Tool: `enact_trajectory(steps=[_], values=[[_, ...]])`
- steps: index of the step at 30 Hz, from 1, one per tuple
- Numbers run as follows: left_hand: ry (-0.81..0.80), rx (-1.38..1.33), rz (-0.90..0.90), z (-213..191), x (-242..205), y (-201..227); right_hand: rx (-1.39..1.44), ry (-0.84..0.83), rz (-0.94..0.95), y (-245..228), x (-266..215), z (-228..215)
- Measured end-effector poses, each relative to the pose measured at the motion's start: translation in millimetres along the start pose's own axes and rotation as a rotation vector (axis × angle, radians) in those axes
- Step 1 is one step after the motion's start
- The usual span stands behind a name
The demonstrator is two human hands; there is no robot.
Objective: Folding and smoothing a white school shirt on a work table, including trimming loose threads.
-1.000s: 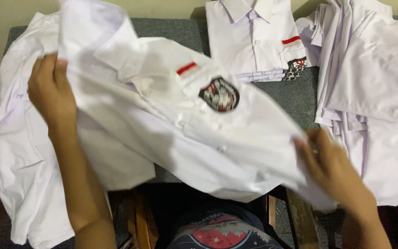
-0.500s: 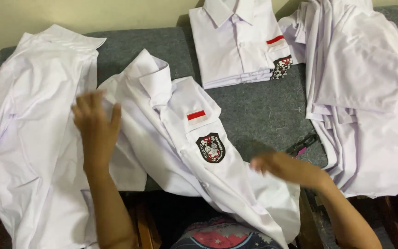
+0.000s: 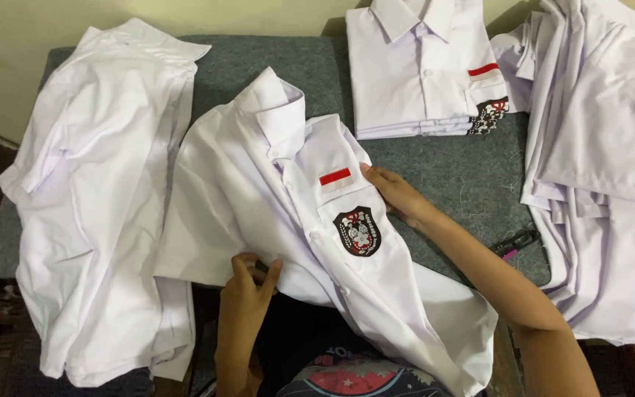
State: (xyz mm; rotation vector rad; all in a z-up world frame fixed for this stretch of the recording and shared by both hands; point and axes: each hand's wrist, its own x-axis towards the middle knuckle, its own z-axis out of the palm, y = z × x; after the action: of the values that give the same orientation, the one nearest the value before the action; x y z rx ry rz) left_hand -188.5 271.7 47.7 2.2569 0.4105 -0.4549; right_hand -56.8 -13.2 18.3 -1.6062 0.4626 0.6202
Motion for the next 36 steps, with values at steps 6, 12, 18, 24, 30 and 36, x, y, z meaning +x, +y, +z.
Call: enact_trajectory(steps=[6, 12, 18, 24, 30, 36], values=[[0.09, -0.028, 0.234, 21.5, 18.0, -29.3, 0.109, 0.158, -0.549, 23.0, 32.8, -16.6], [0.163, -0.674, 0.194, 10.9, 6.5, -52.2, -0.181, 0.702, -0.796, -24.5, -37.3, -55.7], [0.15, -0.451, 0.357, -5.2, 8.5, -71.6, 0.745, 0.673, -0.986, -1.7, -33.1, -143.4], [-0.049, -0.187, 0.136, -7.7, 1.9, -88.7, 0.561, 0.792, -0.684, 60.8, -34.2, -176.2], [0.054, 0.143, 0.249, -19.9, 5.9, -80.4, 0.391, 0.775, -0.494, 102.6, -25.5, -209.4], [0.421, 0.117, 0.765, -49.3, 55.6, -35.1, -0.442, 0.961, -1.065, 55.4, -56.9, -171.1]])
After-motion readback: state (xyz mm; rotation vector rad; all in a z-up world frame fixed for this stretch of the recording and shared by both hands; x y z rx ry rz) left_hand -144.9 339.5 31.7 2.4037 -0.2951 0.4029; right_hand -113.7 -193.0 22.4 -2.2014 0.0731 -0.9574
